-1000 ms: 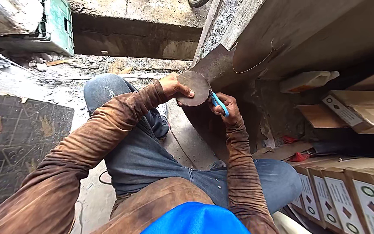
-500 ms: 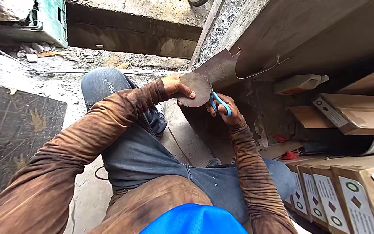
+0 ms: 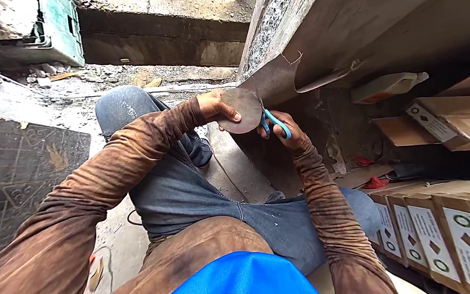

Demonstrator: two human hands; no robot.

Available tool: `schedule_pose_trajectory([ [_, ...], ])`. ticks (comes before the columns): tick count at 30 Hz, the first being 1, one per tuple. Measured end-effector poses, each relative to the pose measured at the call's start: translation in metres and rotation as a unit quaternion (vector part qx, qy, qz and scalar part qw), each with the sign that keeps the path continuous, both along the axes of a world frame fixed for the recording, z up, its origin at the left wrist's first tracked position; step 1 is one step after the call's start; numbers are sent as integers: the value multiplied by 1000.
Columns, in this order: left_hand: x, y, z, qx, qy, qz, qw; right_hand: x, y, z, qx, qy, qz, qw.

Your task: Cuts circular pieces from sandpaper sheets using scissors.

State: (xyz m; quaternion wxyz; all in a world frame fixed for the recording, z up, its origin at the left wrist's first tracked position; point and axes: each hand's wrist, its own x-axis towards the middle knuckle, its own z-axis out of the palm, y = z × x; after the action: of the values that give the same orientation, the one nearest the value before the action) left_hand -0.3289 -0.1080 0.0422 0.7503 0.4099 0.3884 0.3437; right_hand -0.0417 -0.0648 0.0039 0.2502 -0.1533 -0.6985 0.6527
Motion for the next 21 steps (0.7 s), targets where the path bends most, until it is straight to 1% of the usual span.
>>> schedule_pose_trajectory([
  [5, 0, 0, 3, 9, 10, -2, 1000, 5, -6, 12, 26, -51, -59, 997],
  [9, 1, -1, 4, 4, 15, -16, 1000, 12, -12, 6, 33, -43, -89, 995],
  [11, 1, -1, 4, -2, 25, -18, 1000, 12, -14, 1, 16, -35, -82, 996],
  [14, 1, -1, 6, -8, 33, -26, 999, 11, -13, 0, -5, -30, -44, 999],
  [18, 1, -1, 8, -6, 39, -45, 998, 5, -11, 8, 15, -35, -11, 999],
  [21, 0, 0, 9, -1, 38, -49, 998, 5, -9, 12, 23, -29, -18, 999],
])
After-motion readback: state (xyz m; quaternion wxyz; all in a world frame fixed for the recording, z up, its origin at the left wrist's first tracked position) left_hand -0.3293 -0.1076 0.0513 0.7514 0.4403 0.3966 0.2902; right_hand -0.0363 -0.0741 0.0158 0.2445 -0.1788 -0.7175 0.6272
